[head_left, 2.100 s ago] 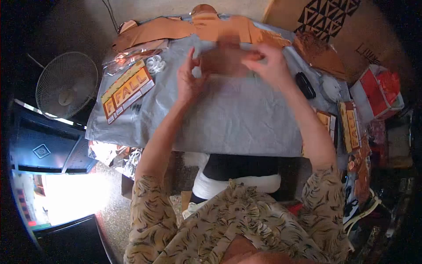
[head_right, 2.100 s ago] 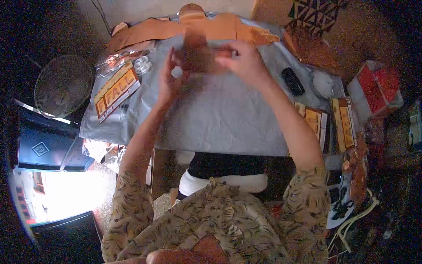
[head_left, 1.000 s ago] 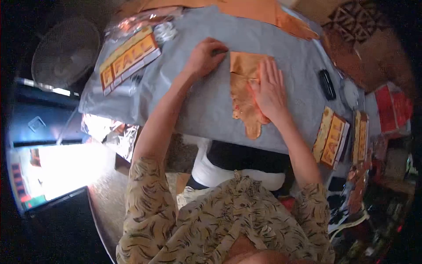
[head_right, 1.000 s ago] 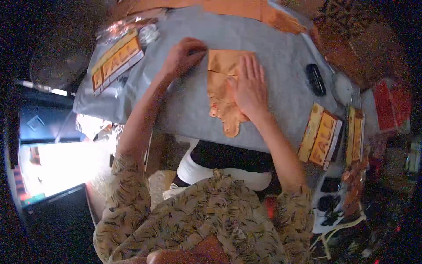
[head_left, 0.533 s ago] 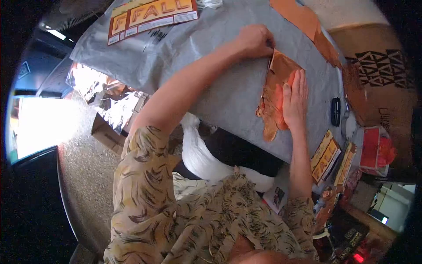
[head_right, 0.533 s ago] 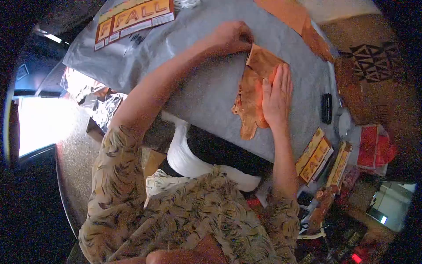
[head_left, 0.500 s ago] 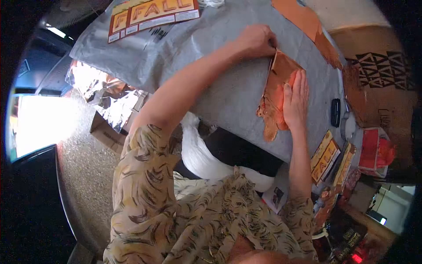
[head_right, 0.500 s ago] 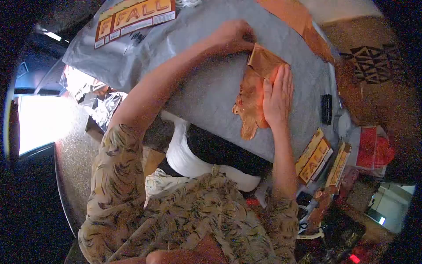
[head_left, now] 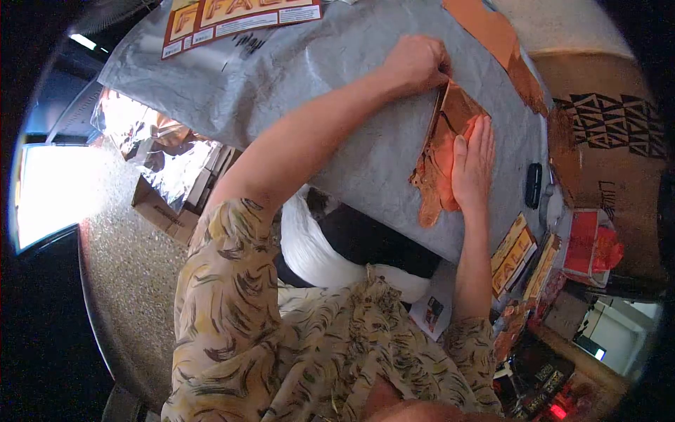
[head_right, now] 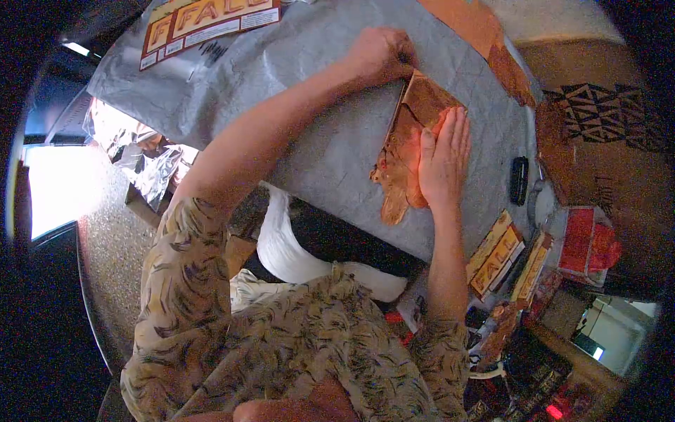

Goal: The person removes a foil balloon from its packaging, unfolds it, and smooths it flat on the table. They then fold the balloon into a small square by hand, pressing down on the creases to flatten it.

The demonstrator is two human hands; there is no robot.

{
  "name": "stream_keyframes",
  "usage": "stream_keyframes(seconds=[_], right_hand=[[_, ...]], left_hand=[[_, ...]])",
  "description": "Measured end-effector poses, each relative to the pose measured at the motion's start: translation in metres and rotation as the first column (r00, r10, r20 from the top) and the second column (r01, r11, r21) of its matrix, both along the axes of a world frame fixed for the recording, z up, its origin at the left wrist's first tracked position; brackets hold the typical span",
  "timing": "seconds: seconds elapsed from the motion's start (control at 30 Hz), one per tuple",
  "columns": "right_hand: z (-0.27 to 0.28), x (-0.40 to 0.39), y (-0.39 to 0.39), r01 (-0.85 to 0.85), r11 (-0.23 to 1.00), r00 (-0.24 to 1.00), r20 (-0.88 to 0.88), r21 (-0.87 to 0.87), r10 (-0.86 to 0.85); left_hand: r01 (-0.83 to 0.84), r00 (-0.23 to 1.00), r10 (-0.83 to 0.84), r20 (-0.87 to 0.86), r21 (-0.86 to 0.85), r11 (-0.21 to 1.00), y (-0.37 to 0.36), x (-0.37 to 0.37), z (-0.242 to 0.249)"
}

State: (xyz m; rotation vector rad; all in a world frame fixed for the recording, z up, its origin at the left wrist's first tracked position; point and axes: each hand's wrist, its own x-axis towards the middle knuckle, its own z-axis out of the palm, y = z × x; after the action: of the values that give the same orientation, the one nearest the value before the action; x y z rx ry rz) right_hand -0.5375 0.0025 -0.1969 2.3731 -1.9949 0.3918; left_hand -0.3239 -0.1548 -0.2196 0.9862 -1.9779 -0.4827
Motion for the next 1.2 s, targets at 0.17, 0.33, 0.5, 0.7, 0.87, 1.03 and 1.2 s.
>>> stream_keyframes(seconds=[0.17,0.33,0.5,0.7,0.87,1.03,1.2], right_hand=[[-0.001,-0.001,-0.001,-0.011,1.000,1.000,-0.016,-0.010,0.011],[0.001,0.001,0.001,-0.019,1.000,1.000,-0.009,-0.016,0.019],[-0.001,0.000,0.000,-0.024,0.999,1.000,0.012,-0.034,0.025],[-0.001,0.000,0.000,-0.012,0.999,1.000,-0.004,-0.036,0.012],[-0.002,-0.002,0.000,-0.021,0.999,0.999,-0.026,-0.046,0.020],[-0.002,-0.001,0.000,-0.019,0.999,1.000,-0.016,-0.045,0.018],[-0.003,-0.002,0.000,0.006,1.000,1.000,-0.016,-0.029,-0.007]], left_hand=[[0.000,1.000,0.001,0.011,-0.078,0.997,0.004,0.002,0.003],[0.011,0.999,-0.010,0.032,-0.041,0.999,0.006,0.005,0.008],[-0.006,0.998,0.010,0.054,-0.063,0.998,0.004,0.004,0.004],[0.002,0.998,0.006,0.069,-0.120,0.993,0.001,0.004,0.001],[0.012,0.995,-0.011,0.102,-0.012,1.000,0.001,0.005,0.005],[0.088,0.995,-0.085,0.047,-0.070,0.994,0.000,0.011,0.005],[0.070,0.994,-0.067,0.084,-0.024,0.997,-0.003,0.010,0.005]])
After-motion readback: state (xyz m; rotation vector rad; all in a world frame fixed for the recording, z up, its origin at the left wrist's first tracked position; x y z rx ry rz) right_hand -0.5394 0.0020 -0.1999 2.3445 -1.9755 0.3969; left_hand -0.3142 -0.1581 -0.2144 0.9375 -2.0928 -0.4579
